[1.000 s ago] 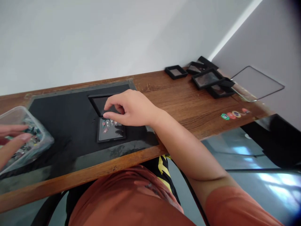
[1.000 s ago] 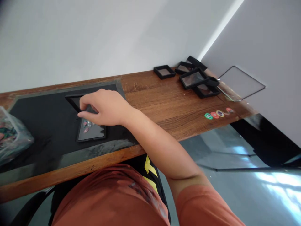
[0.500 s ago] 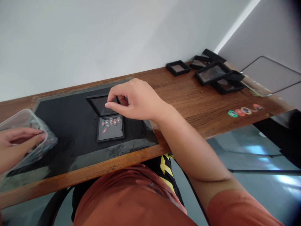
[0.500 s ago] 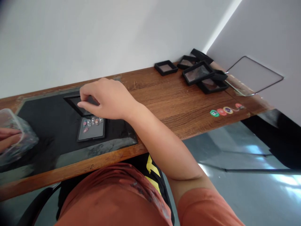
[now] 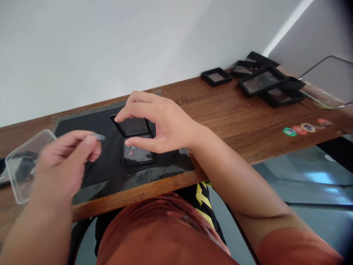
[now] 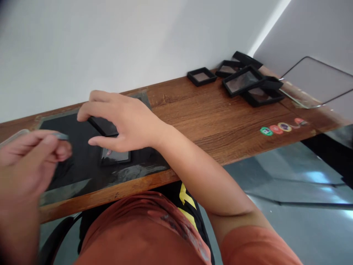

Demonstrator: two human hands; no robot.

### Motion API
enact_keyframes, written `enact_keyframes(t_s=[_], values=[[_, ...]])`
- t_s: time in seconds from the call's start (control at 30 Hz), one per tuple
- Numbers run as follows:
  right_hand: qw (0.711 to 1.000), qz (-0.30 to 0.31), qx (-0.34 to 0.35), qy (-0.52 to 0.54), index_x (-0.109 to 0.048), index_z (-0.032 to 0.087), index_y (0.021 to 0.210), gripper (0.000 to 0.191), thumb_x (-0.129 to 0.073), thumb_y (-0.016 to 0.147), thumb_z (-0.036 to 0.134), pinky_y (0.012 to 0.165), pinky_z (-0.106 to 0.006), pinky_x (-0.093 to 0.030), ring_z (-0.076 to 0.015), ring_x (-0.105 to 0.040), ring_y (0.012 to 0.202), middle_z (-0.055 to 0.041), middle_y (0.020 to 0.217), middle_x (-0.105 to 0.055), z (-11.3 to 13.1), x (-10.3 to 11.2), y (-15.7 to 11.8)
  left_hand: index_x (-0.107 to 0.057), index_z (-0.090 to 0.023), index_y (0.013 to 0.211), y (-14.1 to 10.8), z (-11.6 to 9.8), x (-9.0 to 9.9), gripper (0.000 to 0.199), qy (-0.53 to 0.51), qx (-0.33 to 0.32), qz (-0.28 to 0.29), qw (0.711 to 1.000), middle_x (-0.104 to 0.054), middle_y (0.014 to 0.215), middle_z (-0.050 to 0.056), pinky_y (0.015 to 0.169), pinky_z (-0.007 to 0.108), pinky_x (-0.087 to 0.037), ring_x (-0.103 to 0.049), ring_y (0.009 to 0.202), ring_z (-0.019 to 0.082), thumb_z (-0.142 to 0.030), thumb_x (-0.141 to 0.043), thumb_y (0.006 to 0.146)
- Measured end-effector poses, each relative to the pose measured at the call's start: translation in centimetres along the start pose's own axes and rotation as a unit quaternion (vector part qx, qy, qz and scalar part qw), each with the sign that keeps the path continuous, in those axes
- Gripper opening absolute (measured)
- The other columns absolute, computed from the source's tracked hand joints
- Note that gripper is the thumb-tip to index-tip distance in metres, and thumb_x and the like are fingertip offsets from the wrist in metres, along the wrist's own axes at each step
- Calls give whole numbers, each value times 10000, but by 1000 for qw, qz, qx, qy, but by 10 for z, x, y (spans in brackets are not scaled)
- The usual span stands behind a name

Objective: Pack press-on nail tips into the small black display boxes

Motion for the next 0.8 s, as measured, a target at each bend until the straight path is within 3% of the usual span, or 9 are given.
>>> enact_keyframes(t_s=[0.1, 0.2, 0.33, 0.57, 0.8], values=[[1000, 7, 9, 16, -612, 178, 1308, 388, -592, 987, 396, 1017, -348, -430, -198, -562, 1187, -58, 1271, -612, 1, -3, 1, -660, -189, 823, -3, 5, -38, 276, -87, 40, 20, 995, -563, 650, -13, 558, 274, -368, -481, 619, 111, -437, -724, 926], [999, 35, 0, 17, -631, 199, 1296, 366, -594, 987, 392, 1027, -355, -429, -209, -564, 1201, -54, 1255, -627, 0, -8, 3, -603, -198, 785, -4, 10, -53, 305, -120, 18, 42, 992, -537, 657, -15, 608, 296, -381, -467, 646, 121, -430, -665, 972], [998, 66, -13, 13, -654, 217, 1273, 332, -581, 1002, 394, 1023, -337, -426, -194, -583, 1163, -45, 1207, -653, -1, -14, 5, -628, -216, 814, -7, 16, -56, 259, -141, 0, 94, 986, -529, 655, -9, 636, 327, -377, -459, 649, 135, -400, -632, 997], [997, 68, -19, -5, -658, 209, 1270, 396, -548, 1015, 492, 996, -367, -426, -219, -566, 1185, -51, 1229, -648, 3, -18, 7, -585, -218, 756, -13, 20, -58, 366, -100, -20, 100, 990, -491, 620, -16, 578, 327, -316, -411, 587, 130, -490, -590, 1001], [998, 47, -6, 32, -715, 195, 1160, 292, -620, 997, 418, 952, -336, -444, -184, -624, 1048, -38, 1079, -713, 3, -21, 7, -556, -208, 710, -14, 23, -60, 409, -95, -19, 103, 990, -494, 616, -17, 563, 298, -315, -406, 577, 118, -486, -575, 1009]])
Point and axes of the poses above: each hand's wrist, its own y-axis towards the middle knuckle, its own x-axis out of the back of the hand, z = x × y, the point moved 4 cm from there along y, towards the middle knuckle
